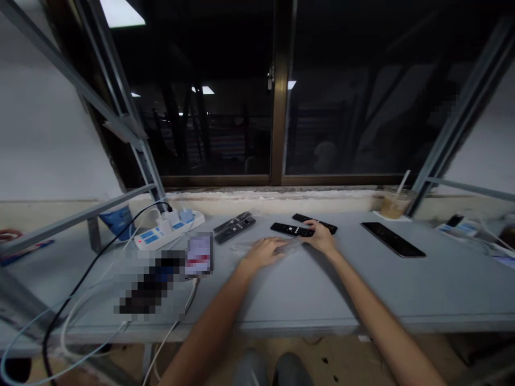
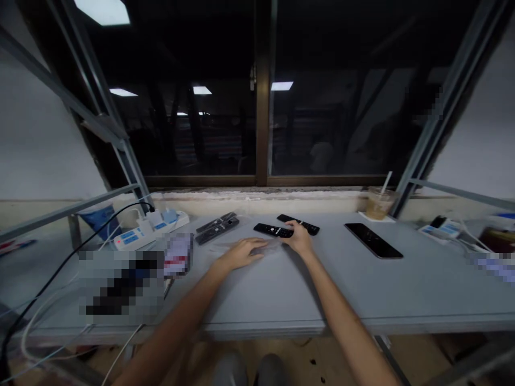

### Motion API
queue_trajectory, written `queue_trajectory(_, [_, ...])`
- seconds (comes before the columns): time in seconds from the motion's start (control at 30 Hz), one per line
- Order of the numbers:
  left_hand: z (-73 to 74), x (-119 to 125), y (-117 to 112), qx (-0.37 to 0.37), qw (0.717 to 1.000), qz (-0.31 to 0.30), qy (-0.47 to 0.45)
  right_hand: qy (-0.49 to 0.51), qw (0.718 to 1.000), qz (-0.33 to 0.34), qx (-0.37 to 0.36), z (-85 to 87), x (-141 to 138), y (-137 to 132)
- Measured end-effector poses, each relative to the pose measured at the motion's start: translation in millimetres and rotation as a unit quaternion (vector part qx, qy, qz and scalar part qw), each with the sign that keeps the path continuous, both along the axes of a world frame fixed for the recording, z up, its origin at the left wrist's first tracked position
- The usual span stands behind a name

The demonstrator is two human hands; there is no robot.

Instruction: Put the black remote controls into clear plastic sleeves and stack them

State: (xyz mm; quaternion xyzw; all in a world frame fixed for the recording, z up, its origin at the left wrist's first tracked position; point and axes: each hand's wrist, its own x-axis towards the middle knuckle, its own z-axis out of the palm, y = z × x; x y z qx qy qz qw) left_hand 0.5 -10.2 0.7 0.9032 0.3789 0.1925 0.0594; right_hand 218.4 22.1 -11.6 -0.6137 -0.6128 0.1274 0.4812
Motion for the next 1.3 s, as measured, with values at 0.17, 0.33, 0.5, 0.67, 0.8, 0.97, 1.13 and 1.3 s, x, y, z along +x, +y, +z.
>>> queue_trajectory(0.17, [11.3,1,0,0.060,0.996,0.070,-0.016,-0.127,0.987,-0.053,-0.088,10.5,0,-9])
queue_trajectory(0.33, [14.4,-11,15,0.146,0.956,0.248,-0.059,-0.191,0.969,-0.113,-0.109,17.8,0,-14])
queue_trajectory(0.5, [-0.1,-21,25,0.129,0.902,0.413,-0.010,-0.212,0.963,-0.119,-0.115,16.3,-1,-13])
queue_trajectory(0.67, [-14.2,-15,24,0.039,0.892,0.447,0.049,-0.217,0.958,-0.135,-0.128,18.5,-1,-13])
queue_trajectory(0.8, [-15.4,-11,26,0.030,0.892,0.448,0.055,-0.234,0.949,-0.159,-0.137,21.9,0,-14])
queue_trajectory(0.97, [-14.0,-10,29,0.063,0.895,0.438,0.058,-0.239,0.945,-0.176,-0.136,21.6,0,-14])
queue_trajectory(1.13, [-15.2,-10,28,0.069,0.896,0.434,0.060,-0.231,0.947,-0.183,-0.128,18.1,2,-12])
queue_trajectory(1.3, [-14.6,-11,24,0.019,0.886,0.457,0.077,-0.230,0.947,-0.188,-0.123,14.6,4,-10])
